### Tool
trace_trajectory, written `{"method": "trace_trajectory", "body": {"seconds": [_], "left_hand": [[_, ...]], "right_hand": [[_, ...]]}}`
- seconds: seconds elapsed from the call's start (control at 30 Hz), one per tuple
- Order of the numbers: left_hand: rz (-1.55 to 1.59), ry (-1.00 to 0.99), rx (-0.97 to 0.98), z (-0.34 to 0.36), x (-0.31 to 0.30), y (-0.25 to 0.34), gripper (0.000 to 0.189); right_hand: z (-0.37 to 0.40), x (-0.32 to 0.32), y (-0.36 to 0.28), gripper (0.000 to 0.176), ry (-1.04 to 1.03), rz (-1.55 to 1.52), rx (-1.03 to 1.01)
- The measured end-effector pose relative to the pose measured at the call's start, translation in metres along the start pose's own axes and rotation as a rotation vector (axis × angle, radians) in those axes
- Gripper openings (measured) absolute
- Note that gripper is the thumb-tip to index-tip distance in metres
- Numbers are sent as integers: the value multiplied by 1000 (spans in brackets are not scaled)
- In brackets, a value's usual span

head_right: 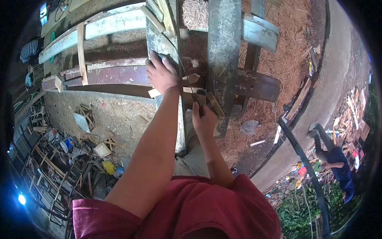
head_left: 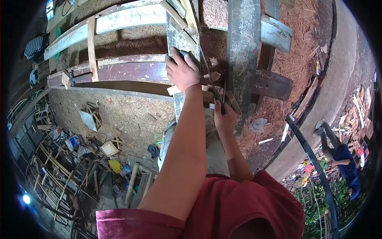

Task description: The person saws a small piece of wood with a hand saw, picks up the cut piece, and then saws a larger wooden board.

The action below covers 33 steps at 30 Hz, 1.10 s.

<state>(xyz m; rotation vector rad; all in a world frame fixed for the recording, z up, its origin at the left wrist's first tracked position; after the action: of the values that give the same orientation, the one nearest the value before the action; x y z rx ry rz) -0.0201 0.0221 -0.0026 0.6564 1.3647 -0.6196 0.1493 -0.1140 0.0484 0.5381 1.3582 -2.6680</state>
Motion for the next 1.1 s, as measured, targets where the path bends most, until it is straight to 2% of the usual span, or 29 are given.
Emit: {"method": "trace_trajectory", "body": {"seconds": [0.07, 0.17, 0.3, 0.37, 0.47, 0.57, 0.67, 0.77, 0.87, 0.97, 1.1], "left_hand": [[9, 23, 13, -6, -4, 4, 60], [41, 160, 71, 4, 0, -1, 60], [101, 199, 90, 9, -1, -2, 67], [114, 241, 219, 7, 2, -2, 68], [73, 228, 261, 9, 2, -1, 70], [6, 199, 260, 7, 3, 1, 72], [-22, 187, 261, 6, 2, 3, 74], [-28, 154, 265, 5, -2, 3, 75], [-23, 161, 267, 5, -2, 4, 75], [-32, 141, 256, 5, -4, 6, 76], [-56, 128, 248, 6, -4, 2, 76]], "right_hand": [[-2, 2, -10, 39, 12, 152, 47], [10, 4, 0, 41, 94, 44, -18], [29, 7, 12, 42, 138, -86, 59], [38, 9, 39, 43, 104, -39, 135], [54, 6, 39, 44, 131, -192, 96], [54, 12, 43, 47, 150, -159, 101], [49, 13, 8, 47, 109, -217, 96], [54, 23, 28, 45, 109, -287, 210], [71, 34, 26, 43, 139, -372, 93], [58, 31, 13, 42, 124, -263, 244], [65, 34, 19, 44, 146, -245, 189]]}}
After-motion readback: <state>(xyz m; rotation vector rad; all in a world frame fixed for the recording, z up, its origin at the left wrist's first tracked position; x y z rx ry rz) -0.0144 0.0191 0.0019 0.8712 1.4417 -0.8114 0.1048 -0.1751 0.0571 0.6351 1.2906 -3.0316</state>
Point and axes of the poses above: each hand's wrist, its own z-axis away from the middle knuckle, its own x-axis out of the palm, y = z × x, the point moved 3 cm from there along -z, towards the middle knuckle, and after that the axes turned 12 degrees about -z, right-handed, at the moved point
